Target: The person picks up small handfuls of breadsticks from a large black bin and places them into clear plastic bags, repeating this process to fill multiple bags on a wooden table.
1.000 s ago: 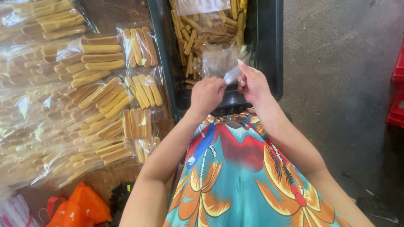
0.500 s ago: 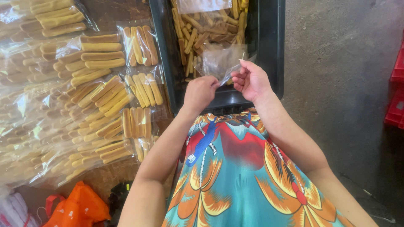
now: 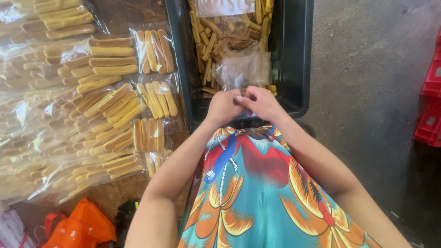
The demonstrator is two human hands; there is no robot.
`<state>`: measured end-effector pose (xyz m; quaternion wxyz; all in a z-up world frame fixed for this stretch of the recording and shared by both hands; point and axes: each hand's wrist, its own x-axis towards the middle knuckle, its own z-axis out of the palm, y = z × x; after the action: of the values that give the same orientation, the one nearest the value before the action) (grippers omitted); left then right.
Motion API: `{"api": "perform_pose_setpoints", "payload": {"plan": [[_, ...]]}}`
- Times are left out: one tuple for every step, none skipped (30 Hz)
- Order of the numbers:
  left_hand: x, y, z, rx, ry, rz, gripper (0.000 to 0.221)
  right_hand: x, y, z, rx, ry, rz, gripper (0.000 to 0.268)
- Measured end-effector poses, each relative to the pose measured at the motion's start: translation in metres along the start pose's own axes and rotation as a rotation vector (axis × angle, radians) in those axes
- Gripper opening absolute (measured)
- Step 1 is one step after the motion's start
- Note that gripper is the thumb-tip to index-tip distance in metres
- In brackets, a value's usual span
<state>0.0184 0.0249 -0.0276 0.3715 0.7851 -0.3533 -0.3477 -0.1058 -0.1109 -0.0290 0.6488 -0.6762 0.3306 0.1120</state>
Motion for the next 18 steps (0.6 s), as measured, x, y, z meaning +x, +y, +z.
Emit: {"api": "perform_pose_setpoints", "payload": {"plan": [[-0.002,-0.001,-0.006,0.005,-0.059,-0.077,0.028,0.004,0.001,-0.005,-0.035,-0.037,0.055,0.037],[-0.002,-0.002,-0.013,0.01,-0.119,-0.153,0.04,0.009,0.003,-0.013,-0.039,-0.041,0.052,0.037],[-0.003,-0.004,-0.021,0.008,-0.119,-0.161,0.04,0.011,0.006,-0.021,-0.03,0.035,0.101,0.033],[-0.002,-0.008,-0.029,0.058,0.057,-0.153,0.035,0.011,0.01,-0.026,-0.022,0.111,0.151,0.029],[0.001,-0.011,-0.034,0.109,0.234,-0.137,0.031,0.011,0.015,-0.026,-0.023,0.11,0.152,0.029],[0.003,-0.012,-0.034,0.108,0.234,-0.138,0.031,0.012,0.02,-0.023,0.058,0.139,0.06,0.029],[0.004,-0.01,-0.031,0.148,0.316,-0.054,0.02,0.012,0.026,-0.022,0.137,0.163,-0.03,0.034],[0.004,-0.008,-0.027,0.189,0.397,0.032,0.01,0.016,0.031,-0.016,0.135,0.158,-0.025,0.034],[0.003,-0.006,-0.02,0.186,0.4,0.023,0.01,0.022,0.037,-0.003,0.169,0.148,-0.025,0.029],[0.001,-0.002,-0.012,0.132,0.302,0.093,0.006,0.027,0.045,0.005,0.204,0.137,-0.024,0.026],[0.0,0.002,-0.005,0.077,0.212,0.162,0.004,0.033,0.052,0.006,0.197,0.126,-0.023,0.026],[-0.002,0.006,0.0,0.074,0.222,0.152,0.004,0.04,0.06,0.009,0.045,0.164,-0.095,0.028],[-0.007,0.009,0.004,0.041,0.167,0.224,0.004,0.049,0.068,0.012,-0.104,0.196,-0.17,0.03],[-0.011,0.009,0.006,0.008,0.113,0.296,0.008,0.057,0.075,0.008,-0.11,0.179,-0.172,0.03],[-0.015,0.005,0.004,0.009,0.125,0.285,0.008,0.063,0.08,0.0,-0.169,0.279,-0.035,0.028],[-0.019,0.0,-0.001,0.1,0.134,0.207,0.013,0.068,0.084,-0.006,-0.229,0.378,0.103,0.026],[-0.022,-0.006,-0.005,0.19,0.141,0.127,0.018,0.069,0.084,-0.008,-0.235,0.362,0.1,0.026],[-0.024,-0.012,-0.01,0.19,0.152,0.113,0.018,0.067,0.082,-0.008,-0.279,0.268,0.055,0.025]]}}
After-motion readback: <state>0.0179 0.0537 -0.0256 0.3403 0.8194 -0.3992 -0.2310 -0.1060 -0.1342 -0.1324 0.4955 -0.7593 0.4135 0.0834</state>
